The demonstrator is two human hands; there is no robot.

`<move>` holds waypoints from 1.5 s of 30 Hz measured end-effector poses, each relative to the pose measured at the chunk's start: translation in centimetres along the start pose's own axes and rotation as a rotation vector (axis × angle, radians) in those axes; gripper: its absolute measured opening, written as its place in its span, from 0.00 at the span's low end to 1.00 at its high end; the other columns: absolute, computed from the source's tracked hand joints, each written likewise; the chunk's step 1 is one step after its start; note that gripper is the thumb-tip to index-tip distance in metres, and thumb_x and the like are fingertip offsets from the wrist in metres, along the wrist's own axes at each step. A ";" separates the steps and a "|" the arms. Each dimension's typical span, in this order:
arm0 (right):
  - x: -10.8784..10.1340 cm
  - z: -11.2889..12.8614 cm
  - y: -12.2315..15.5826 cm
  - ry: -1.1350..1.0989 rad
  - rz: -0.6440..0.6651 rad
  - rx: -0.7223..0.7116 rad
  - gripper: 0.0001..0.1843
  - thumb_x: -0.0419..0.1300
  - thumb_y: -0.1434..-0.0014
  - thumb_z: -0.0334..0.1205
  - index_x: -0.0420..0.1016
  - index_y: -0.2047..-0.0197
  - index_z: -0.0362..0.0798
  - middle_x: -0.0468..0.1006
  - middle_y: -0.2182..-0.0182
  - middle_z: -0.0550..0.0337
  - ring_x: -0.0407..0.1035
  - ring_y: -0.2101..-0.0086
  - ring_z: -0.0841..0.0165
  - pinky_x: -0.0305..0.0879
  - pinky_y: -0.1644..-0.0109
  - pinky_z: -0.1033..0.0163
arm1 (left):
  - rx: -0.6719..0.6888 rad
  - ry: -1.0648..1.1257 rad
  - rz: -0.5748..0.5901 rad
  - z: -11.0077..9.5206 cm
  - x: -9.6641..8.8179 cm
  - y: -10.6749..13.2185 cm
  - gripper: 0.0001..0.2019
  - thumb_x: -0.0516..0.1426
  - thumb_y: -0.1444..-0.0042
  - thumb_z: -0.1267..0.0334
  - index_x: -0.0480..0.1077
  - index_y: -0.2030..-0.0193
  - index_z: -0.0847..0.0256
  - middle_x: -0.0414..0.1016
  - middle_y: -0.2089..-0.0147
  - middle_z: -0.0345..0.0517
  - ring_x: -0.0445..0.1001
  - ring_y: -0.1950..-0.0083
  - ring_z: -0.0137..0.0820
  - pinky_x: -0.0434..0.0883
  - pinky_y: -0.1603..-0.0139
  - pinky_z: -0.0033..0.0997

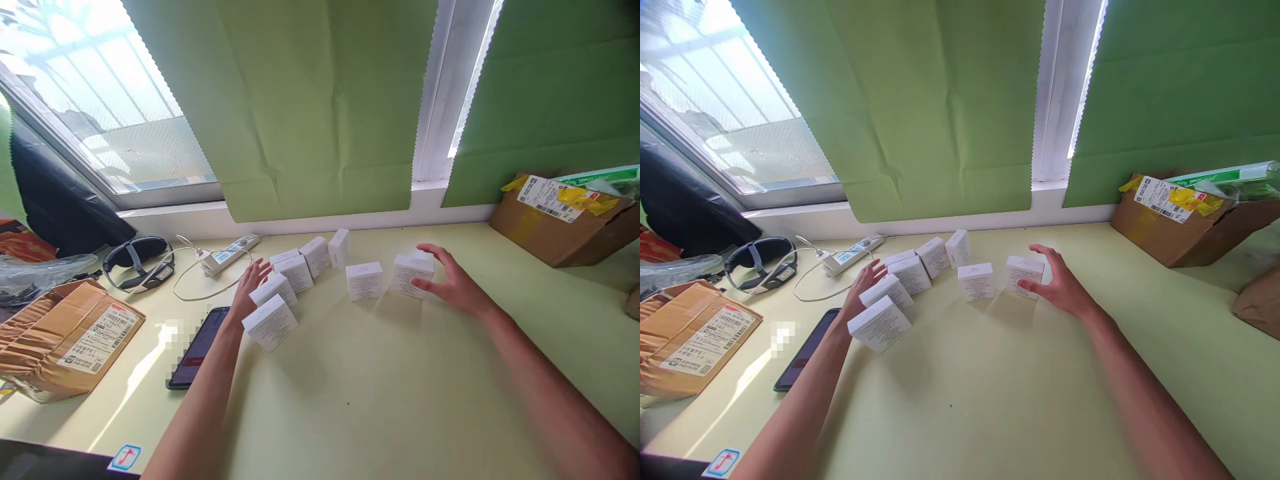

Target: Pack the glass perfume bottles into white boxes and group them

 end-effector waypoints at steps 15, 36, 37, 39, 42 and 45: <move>6.2 7.0 -4.5 0.640 0.328 -0.573 0.12 0.56 0.37 0.47 0.80 0.61 0.54 0.80 0.66 0.58 0.70 0.52 0.56 0.32 0.29 0.36 | 0.234 -0.630 -0.018 -0.4 -1.0 9.7 0.44 0.69 0.55 0.54 0.55 0.32 0.44 0.63 0.36 0.51 0.61 0.33 0.48 0.68 0.40 0.49; 1.6 3.3 0.8 0.357 0.061 -0.153 0.43 0.61 0.46 0.65 0.52 0.32 0.62 0.51 0.31 0.52 0.48 0.33 0.47 0.50 0.33 0.37 | 0.208 -0.402 0.371 1.8 10.3 9.2 0.28 0.66 0.49 0.55 0.66 0.40 0.48 0.71 0.45 0.47 0.70 0.44 0.40 0.72 0.50 0.35; 1.2 3.1 0.9 0.298 0.088 -0.103 0.44 0.61 0.45 0.65 0.49 0.31 0.63 0.51 0.30 0.53 0.48 0.33 0.49 0.54 0.34 0.41 | 0.214 -0.403 0.407 1.9 11.0 9.1 0.29 0.65 0.48 0.55 0.65 0.39 0.49 0.71 0.44 0.48 0.70 0.43 0.40 0.73 0.49 0.36; 0.6 2.4 1.0 0.222 0.156 -0.011 0.45 0.60 0.44 0.65 0.46 0.30 0.64 0.53 0.30 0.54 0.50 0.33 0.52 0.57 0.34 0.45 | 0.219 -0.412 0.477 1.9 11.7 8.9 0.31 0.64 0.46 0.54 0.60 0.36 0.49 0.70 0.43 0.49 0.70 0.42 0.40 0.73 0.48 0.37; -0.5 1.7 0.8 0.178 0.175 0.077 0.43 0.57 0.42 0.65 0.46 0.30 0.64 0.53 0.30 0.54 0.49 0.32 0.52 0.55 0.34 0.44 | 0.321 -0.441 0.537 1.0 10.9 8.1 0.35 0.63 0.44 0.54 0.54 0.33 0.49 0.65 0.37 0.51 0.65 0.35 0.41 0.69 0.39 0.41; -1.9 1.5 -0.3 0.174 0.087 0.060 0.34 0.51 0.37 0.63 0.50 0.31 0.66 0.55 0.30 0.57 0.48 0.32 0.53 0.57 0.35 0.43 | 0.590 -0.514 0.320 -1.9 8.7 5.4 0.29 0.58 0.40 0.52 0.56 0.34 0.52 0.65 0.38 0.51 0.63 0.34 0.39 0.61 0.32 0.44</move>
Point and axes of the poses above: each hand's wrist, its own y-axis away from the middle knuckle, its own x-axis out of the palm, z = x × y, the point moved 2 cm from there along -y, towards the middle knuckle
